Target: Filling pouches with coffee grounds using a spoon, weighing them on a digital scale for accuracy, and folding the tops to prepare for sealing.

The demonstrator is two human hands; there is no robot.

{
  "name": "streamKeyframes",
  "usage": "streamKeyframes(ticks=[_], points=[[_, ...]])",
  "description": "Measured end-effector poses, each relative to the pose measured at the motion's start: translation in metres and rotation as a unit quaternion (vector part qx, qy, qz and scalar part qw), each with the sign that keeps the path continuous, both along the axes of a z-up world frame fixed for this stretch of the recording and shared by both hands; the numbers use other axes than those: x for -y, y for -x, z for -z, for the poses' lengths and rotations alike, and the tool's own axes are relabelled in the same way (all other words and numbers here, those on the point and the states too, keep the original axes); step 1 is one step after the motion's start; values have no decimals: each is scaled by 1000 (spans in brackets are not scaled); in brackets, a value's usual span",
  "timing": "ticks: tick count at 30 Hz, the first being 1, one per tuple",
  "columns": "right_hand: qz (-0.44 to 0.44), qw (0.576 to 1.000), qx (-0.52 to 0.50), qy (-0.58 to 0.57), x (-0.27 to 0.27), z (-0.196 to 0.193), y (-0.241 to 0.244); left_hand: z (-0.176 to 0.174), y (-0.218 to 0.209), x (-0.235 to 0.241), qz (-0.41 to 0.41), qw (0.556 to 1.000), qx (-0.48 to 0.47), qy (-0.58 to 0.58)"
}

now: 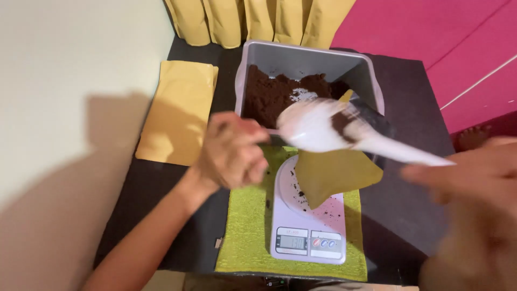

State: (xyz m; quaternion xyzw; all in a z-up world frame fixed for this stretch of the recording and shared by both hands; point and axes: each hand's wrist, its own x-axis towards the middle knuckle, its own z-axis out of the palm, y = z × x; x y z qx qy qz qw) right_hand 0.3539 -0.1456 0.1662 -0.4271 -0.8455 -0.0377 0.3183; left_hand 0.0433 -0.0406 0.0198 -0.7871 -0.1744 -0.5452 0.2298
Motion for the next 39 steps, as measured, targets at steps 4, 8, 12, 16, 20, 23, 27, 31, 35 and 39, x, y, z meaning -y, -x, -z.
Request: streamKeyframes(ticks=[4,8,12,16,20,23,27,31,35,39], points=[[6,1000,29,-1,27,7,34,-27,-40,54,-6,1000,-2,-25],[-37,995,-27,89,62,40,59,-62,-50,131,139,933,97,318],[-120,968,-76,209,74,97,54,-60,-63,167,252,774,276,512],[-107,957,-128,238,84,95,66,-37,-71,173,244,684,345,595],[-23,959,-198,200,87,60,68,-46,-70,174,257,685,353,583],[-67,963,-185,184,84,30,72,-53,-70,180,231,755,338,511],[-138,940,-192,248,80,18,88,-19,-77,195,161,801,424,392],[-214,918,-217,252,58,29,103,-20,-66,193,176,830,378,371],[-194,923,-229,241,50,42,114,-27,-60,191,124,815,375,425],[-202,927,-178,263,52,29,111,-30,-41,178,-1,796,384,467]])
